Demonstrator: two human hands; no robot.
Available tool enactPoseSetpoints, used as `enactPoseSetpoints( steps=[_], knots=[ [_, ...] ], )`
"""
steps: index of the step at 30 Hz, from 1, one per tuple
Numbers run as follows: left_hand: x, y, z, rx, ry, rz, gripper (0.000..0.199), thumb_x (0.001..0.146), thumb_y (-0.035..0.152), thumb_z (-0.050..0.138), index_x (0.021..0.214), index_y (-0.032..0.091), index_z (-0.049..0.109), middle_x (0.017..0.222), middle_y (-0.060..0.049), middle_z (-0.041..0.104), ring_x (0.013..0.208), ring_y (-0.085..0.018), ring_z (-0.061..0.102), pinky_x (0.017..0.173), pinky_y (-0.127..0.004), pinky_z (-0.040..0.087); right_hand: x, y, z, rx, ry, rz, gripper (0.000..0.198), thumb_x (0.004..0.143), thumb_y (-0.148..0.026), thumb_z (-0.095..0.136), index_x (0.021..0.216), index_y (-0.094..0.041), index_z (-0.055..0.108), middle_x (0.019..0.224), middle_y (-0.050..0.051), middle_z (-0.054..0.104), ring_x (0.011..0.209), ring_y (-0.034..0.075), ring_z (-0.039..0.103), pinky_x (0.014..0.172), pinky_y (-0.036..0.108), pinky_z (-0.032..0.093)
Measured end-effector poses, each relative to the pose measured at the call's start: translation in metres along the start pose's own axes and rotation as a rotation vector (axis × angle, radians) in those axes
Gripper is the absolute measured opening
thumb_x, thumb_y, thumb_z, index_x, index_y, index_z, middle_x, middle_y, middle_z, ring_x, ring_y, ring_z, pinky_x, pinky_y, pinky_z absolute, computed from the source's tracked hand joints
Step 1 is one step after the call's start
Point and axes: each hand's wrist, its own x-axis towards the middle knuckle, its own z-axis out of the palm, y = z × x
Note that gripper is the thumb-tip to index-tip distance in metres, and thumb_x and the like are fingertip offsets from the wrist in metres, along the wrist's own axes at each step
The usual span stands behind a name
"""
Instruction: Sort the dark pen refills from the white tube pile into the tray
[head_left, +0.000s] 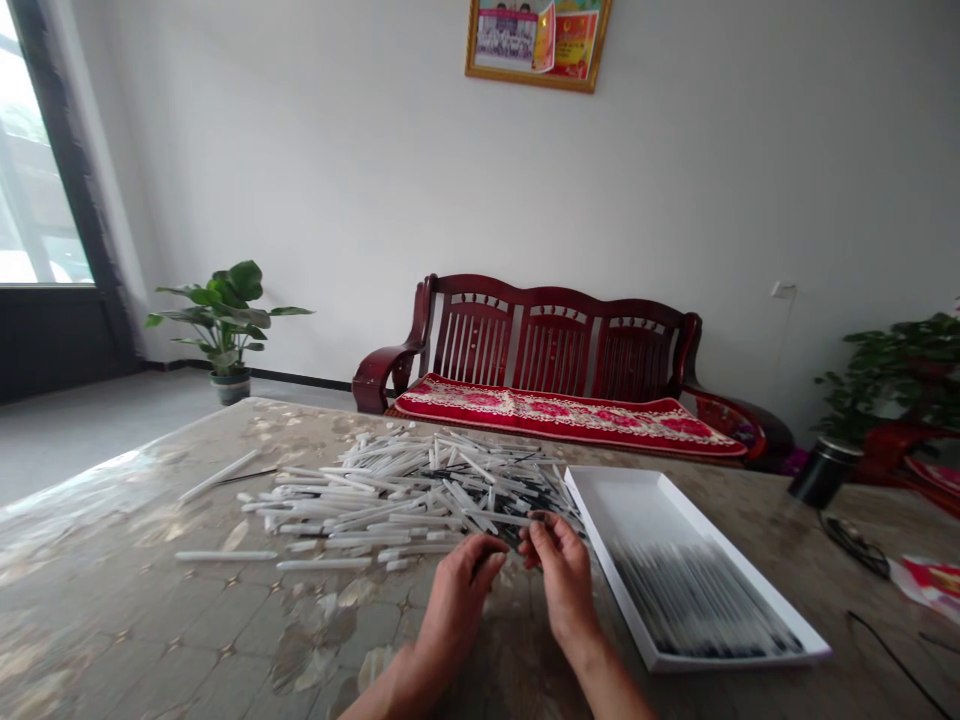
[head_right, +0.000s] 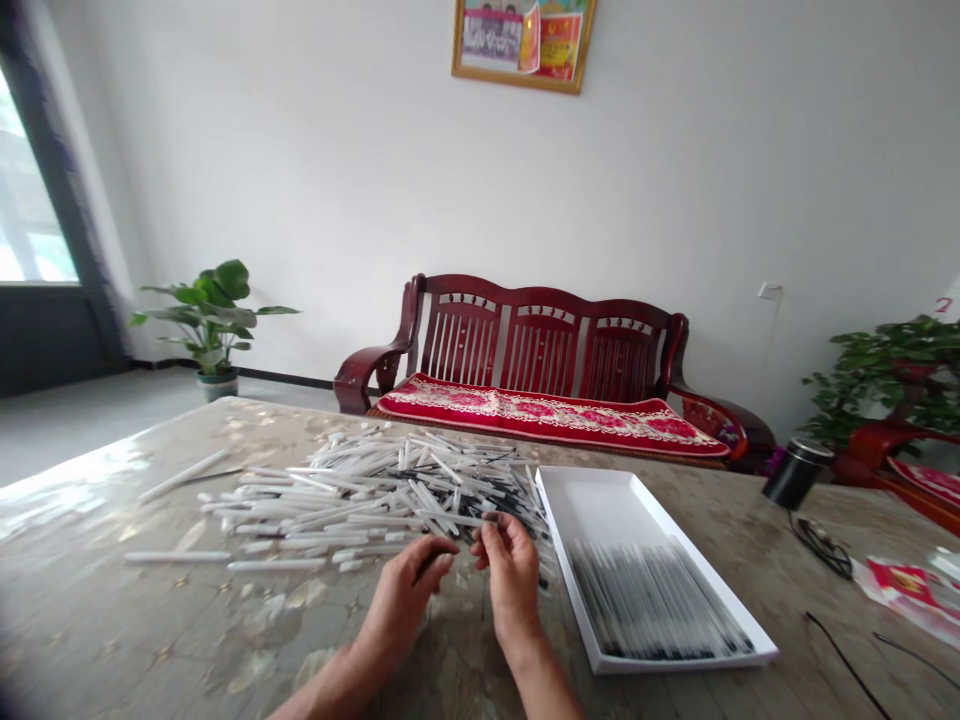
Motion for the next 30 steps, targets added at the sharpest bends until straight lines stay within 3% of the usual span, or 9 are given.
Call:
enactPoseSetpoints(
  steps=[2,5,8,11,14,16,18,30],
  knots=[
    [0.0,-0.004,0.007,-0.241,-0.031,-0.168,0.039,0.082,0.05,0.062,0.1,0.017,0.068,0.069,-0.001,0.067,0.055,-0.016,0.058,0.052,-0.026,0.045,-0.005,0.002,0.006,0.015,-0.077,0.004,0.043,0.072,-0.058,0.071,0.089,-0.019,0.064,0.068,0.001,0.069,0.055,0.016,0.06,0.048,0.025,0.046],
    [0.003,-0.003,0.011,-0.576,0.005,-0.352,0.05,0.077,0.059,0.066,0.097,0.013,0.067,0.067,-0.002,0.067,0.058,-0.015,0.061,0.051,-0.023,0.043,-0.009,0.008,0.013,-0.005,-0.203,0.019,0.04,0.074,-0.057,0.071,0.086,-0.019,0.064,0.071,0.001,0.07,0.055,0.015,0.061,0.047,0.024,0.045],
    [0.006,0.002,0.006,-0.746,0.104,-0.507,0.04,0.072,0.051,0.075,0.084,0.014,0.066,0.073,-0.003,0.07,0.064,-0.013,0.065,0.055,-0.02,0.047,-0.002,0.011,0.006,-0.075,-0.249,0.031,0.04,0.075,-0.053,0.069,0.096,-0.019,0.065,0.083,0.003,0.073,0.064,0.018,0.066,0.048,0.024,0.045],
    [0.01,0.006,0.002,-0.844,0.221,-0.612,0.025,0.077,0.036,0.076,0.078,0.015,0.063,0.076,-0.003,0.072,0.065,-0.011,0.068,0.057,-0.019,0.05,0.013,0.002,-0.019,-0.379,-0.181,-0.036,0.027,0.08,-0.04,0.062,0.097,-0.02,0.069,0.084,0.004,0.073,0.065,0.019,0.068,0.052,0.025,0.047],
    [0.013,0.007,0.002,-0.895,0.256,-0.652,0.018,0.083,0.026,0.072,0.075,0.016,0.059,0.073,-0.004,0.071,0.064,-0.012,0.07,0.057,-0.02,0.054,0.025,-0.015,-0.052,-0.958,-0.151,-0.187,0.019,0.078,-0.017,0.056,0.082,-0.024,0.073,0.09,0.004,0.075,0.084,0.02,0.07,0.072,0.027,0.049],
    [0.014,0.007,0.002,-0.902,0.252,-0.663,0.017,0.084,0.022,0.071,0.074,0.016,0.059,0.071,-0.004,0.071,0.063,-0.013,0.071,0.056,-0.02,0.055,0.028,-0.025,-0.068,-1.299,-0.157,-0.185,0.025,0.076,-0.01,0.056,0.08,-0.026,0.075,0.091,0.004,0.076,0.088,0.02,0.07,0.073,0.026,0.047],
    [0.015,0.007,0.003,-0.896,0.238,-0.664,0.017,0.085,0.022,0.07,0.073,0.015,0.059,0.069,-0.004,0.071,0.061,-0.012,0.071,0.055,-0.02,0.055,0.026,-0.032,-0.076,-1.495,-0.182,-0.159,0.027,0.076,-0.008,0.056,0.079,-0.027,0.076,0.088,0.005,0.076,0.086,0.02,0.071,0.07,0.026,0.044],
    [0.015,0.009,0.001,-0.892,0.199,-0.696,0.018,0.088,0.019,0.067,0.072,0.014,0.058,0.068,-0.003,0.069,0.059,-0.012,0.07,0.054,-0.019,0.055,0.019,-0.03,-0.062,-1.697,-0.302,-0.125,0.031,0.082,-0.007,0.05,0.081,-0.025,0.075,0.087,0.008,0.077,0.085,0.023,0.073,0.062,0.026,0.042]
  ],
)
